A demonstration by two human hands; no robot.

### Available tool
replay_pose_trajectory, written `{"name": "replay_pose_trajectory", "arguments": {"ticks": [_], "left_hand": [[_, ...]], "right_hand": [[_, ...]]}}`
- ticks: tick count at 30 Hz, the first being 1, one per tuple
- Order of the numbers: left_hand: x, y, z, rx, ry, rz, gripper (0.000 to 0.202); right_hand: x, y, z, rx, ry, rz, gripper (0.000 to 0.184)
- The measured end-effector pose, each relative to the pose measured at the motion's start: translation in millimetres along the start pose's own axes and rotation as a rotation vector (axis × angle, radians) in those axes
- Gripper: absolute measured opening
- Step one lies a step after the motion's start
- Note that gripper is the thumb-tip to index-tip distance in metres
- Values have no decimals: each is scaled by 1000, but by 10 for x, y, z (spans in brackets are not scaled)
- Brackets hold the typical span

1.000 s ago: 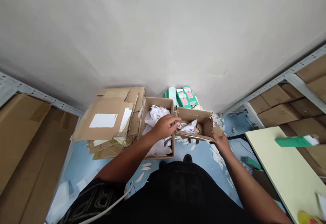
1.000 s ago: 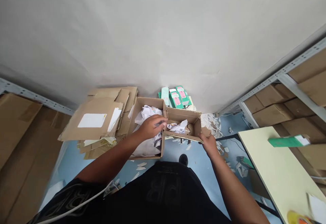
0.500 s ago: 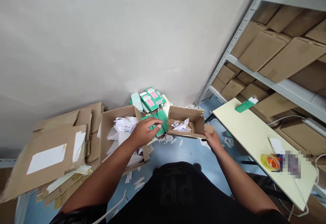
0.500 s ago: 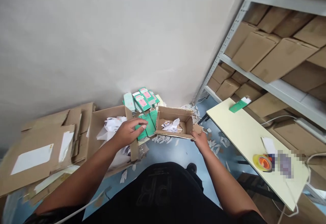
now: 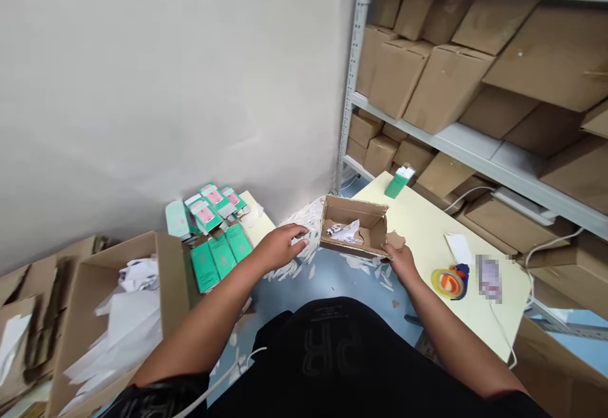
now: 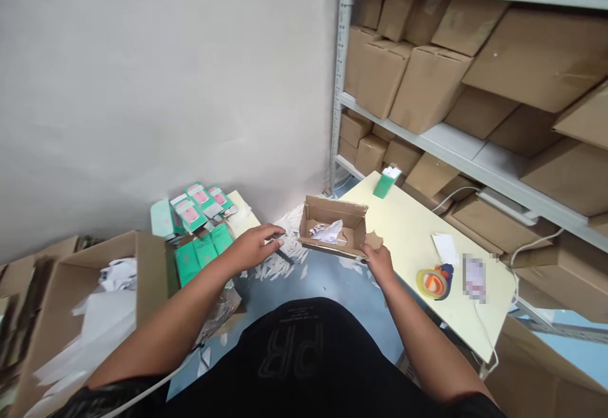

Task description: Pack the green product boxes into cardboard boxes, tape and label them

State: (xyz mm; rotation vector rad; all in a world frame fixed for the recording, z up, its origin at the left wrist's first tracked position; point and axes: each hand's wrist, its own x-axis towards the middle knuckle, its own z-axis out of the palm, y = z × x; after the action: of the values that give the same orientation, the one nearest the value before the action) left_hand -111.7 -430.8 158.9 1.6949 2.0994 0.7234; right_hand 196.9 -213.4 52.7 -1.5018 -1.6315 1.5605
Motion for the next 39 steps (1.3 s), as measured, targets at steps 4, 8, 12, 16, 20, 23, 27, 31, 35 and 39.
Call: {"name": "replay_pose_trajectory", "arguments": {"ticks": [4, 8, 12, 16, 20, 23, 27, 31, 35, 39], "left_hand": [[517, 218, 365, -14, -123, 29, 31], [935, 279, 660, -39, -258, 88, 29], [1359, 195, 872, -74, -321, 83, 27], [1913, 40, 960, -113, -320, 77, 25], [2632, -39, 989, -113, -273, 56, 27], [3232, 68, 1066, -93, -277, 53, 35], [4021, 445, 1324, 25, -318, 73, 59], [4731, 880, 1731, 141, -360, -22, 84], [5268, 1149, 2186, 307, -409, -130, 96], [5541, 1227, 2513, 381, -357, -153, 86]], "right_hand": [[208, 173, -421, 52, 63, 39, 37], [344, 343, -624, 114, 129, 68, 39], [495, 526, -710, 148, 222, 97, 44], [771, 765, -803, 233, 344, 153, 51], [1076, 936, -845, 204, 464, 171, 54], [1212, 930, -803, 219, 506, 193, 55], [1214, 821, -824, 379, 449, 225, 53], [1009, 802, -1051, 392, 440, 165, 59], [721, 880, -1257, 222, 560, 204, 58], [539, 919, -1340, 109, 548, 245, 47]]}}
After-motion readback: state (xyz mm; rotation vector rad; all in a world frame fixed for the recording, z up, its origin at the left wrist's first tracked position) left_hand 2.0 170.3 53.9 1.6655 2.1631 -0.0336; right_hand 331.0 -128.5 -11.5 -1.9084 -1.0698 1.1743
